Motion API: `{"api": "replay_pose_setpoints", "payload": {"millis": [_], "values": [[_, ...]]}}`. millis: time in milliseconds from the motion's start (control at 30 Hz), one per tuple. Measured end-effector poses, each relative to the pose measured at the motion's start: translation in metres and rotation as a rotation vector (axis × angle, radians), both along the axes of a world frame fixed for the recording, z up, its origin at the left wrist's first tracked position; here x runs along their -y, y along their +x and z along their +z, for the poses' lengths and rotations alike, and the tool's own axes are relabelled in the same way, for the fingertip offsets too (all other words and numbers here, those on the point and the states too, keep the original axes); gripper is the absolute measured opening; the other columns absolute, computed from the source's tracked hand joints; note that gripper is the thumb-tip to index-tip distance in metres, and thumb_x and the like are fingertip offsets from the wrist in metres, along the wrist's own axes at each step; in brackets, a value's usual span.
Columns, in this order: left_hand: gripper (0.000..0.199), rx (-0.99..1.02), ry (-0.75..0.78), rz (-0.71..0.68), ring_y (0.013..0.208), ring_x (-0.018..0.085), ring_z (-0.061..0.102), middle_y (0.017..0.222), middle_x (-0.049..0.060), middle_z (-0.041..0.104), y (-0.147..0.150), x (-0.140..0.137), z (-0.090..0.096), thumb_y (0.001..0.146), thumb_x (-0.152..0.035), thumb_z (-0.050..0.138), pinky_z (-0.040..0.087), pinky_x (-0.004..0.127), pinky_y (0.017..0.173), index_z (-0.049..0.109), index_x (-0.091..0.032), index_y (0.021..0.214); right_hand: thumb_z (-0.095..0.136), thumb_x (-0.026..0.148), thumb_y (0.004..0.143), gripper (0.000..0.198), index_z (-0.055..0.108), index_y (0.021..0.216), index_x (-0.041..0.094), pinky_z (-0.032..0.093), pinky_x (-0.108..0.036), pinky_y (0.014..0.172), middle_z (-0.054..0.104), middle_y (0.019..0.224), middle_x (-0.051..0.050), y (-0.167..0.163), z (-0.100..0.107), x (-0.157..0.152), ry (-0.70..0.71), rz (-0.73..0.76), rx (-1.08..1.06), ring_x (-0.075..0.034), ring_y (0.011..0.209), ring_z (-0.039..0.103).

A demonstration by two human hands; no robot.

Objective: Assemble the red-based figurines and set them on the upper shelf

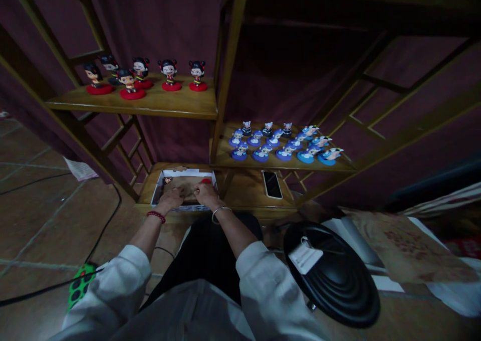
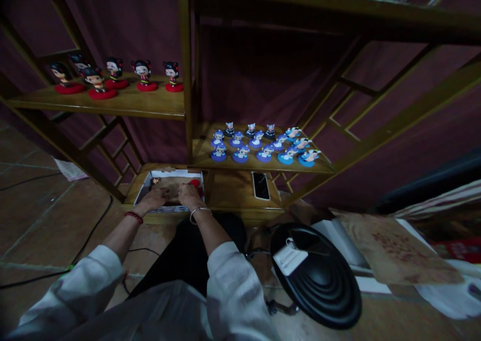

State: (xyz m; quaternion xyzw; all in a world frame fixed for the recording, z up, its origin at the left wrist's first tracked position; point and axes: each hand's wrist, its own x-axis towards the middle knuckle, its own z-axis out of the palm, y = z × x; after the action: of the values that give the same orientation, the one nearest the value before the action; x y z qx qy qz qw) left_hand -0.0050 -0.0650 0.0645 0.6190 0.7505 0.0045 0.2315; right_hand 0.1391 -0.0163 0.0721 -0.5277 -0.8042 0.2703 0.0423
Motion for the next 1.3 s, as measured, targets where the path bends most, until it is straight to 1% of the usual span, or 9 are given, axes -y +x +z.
{"api": "replay_pose_setpoints", "payload": {"millis": [233,367,467,700,800,933,1000,1133,1300], "values": [[0.046,-0.011,-0.071,0.01,0.115,0.025,0.054,0.125,0.013,0.058,-0.001,-0.008,-0.009,0.084,-0.028,0.04,0.041,0.032,0.093,0.052,-0.016,0.126,0.053,0.013,0.08,0.031,0.064,0.109,0.015,0.044,-0.022,0.086,0.067,0.108,-0.012,-0.006,-0.029,-0.012,-0.033,0.054,0.022,-0.02,0.104,0.061],[0.046,0.003,-0.091,-0.001,0.12,0.025,0.05,0.13,0.011,0.054,0.001,-0.012,-0.018,0.084,-0.029,0.042,0.039,0.032,0.096,0.05,-0.018,0.128,0.051,0.01,0.079,0.036,0.06,0.114,0.015,0.044,-0.024,0.087,0.066,0.111,-0.012,-0.002,-0.039,-0.014,-0.043,0.052,0.049,-0.02,0.106,0.06],[0.042,0.02,-0.101,-0.012,0.118,0.023,0.051,0.127,0.011,0.057,0.002,-0.014,-0.026,0.086,-0.029,0.042,0.039,0.033,0.096,0.051,-0.021,0.127,0.051,0.008,0.078,0.041,0.059,0.117,0.018,0.043,-0.024,0.089,0.065,0.113,-0.011,-0.001,-0.044,-0.015,-0.047,0.061,0.061,-0.02,0.108,0.059],[0.039,0.02,-0.108,-0.019,0.107,0.022,0.055,0.12,0.01,0.056,0.008,-0.017,-0.038,0.087,-0.039,0.049,0.044,0.047,0.092,0.053,-0.016,0.118,0.052,0.009,0.078,0.046,0.054,0.122,0.018,0.042,-0.026,0.091,0.063,0.118,-0.01,-0.005,-0.054,-0.02,-0.047,0.092,0.076,-0.02,0.113,0.055],[0.04,0.006,-0.121,-0.001,0.107,0.023,0.056,0.119,0.011,0.058,0.01,-0.016,-0.04,0.088,-0.038,0.047,0.044,0.046,0.092,0.051,-0.016,0.121,0.051,0.011,0.08,0.039,0.057,0.118,0.019,0.042,-0.027,0.091,0.064,0.116,-0.01,-0.005,-0.059,-0.022,-0.052,0.104,0.08,-0.021,0.113,0.055],[0.039,-0.012,-0.134,0.013,0.11,0.024,0.057,0.119,0.012,0.061,0.01,-0.015,-0.043,0.088,-0.03,0.041,0.044,0.037,0.091,0.051,-0.022,0.125,0.051,0.013,0.083,0.031,0.06,0.112,0.019,0.043,-0.027,0.091,0.063,0.115,-0.009,-0.005,-0.066,-0.024,-0.059,0.117,0.076,-0.019,0.111,0.056],[0.041,-0.024,-0.125,0.01,0.111,0.025,0.056,0.12,0.011,0.061,0.01,-0.016,-0.043,0.086,-0.029,0.04,0.044,0.035,0.09,0.051,-0.024,0.126,0.053,0.02,0.086,0.025,0.059,0.11,0.018,0.044,-0.032,0.091,0.062,0.114,-0.009,-0.005,-0.068,-0.025,-0.068,0.12,0.079,-0.02,0.108,0.057],[0.043,-0.046,-0.098,0.004,0.111,0.025,0.057,0.12,0.013,0.061,0.01,-0.018,-0.041,0.085,-0.03,0.038,0.044,0.034,0.089,0.051,-0.022,0.126,0.053,0.033,0.088,0.03,0.055,0.113,0.016,0.049,-0.04,0.085,0.057,0.115,-0.008,-0.006,-0.069,-0.027,-0.077,0.121,0.087,-0.019,0.1,0.057],[0.043,-0.042,-0.07,0.013,0.111,0.024,0.057,0.119,0.012,0.062,0.007,-0.017,-0.044,0.085,-0.029,0.039,0.044,0.032,0.09,0.054,-0.021,0.124,0.053,0.032,0.088,0.03,0.054,0.114,0.017,0.05,-0.039,0.083,0.056,0.116,-0.008,-0.008,-0.068,-0.028,-0.072,0.132,0.109,-0.019,0.099,0.057]]}}
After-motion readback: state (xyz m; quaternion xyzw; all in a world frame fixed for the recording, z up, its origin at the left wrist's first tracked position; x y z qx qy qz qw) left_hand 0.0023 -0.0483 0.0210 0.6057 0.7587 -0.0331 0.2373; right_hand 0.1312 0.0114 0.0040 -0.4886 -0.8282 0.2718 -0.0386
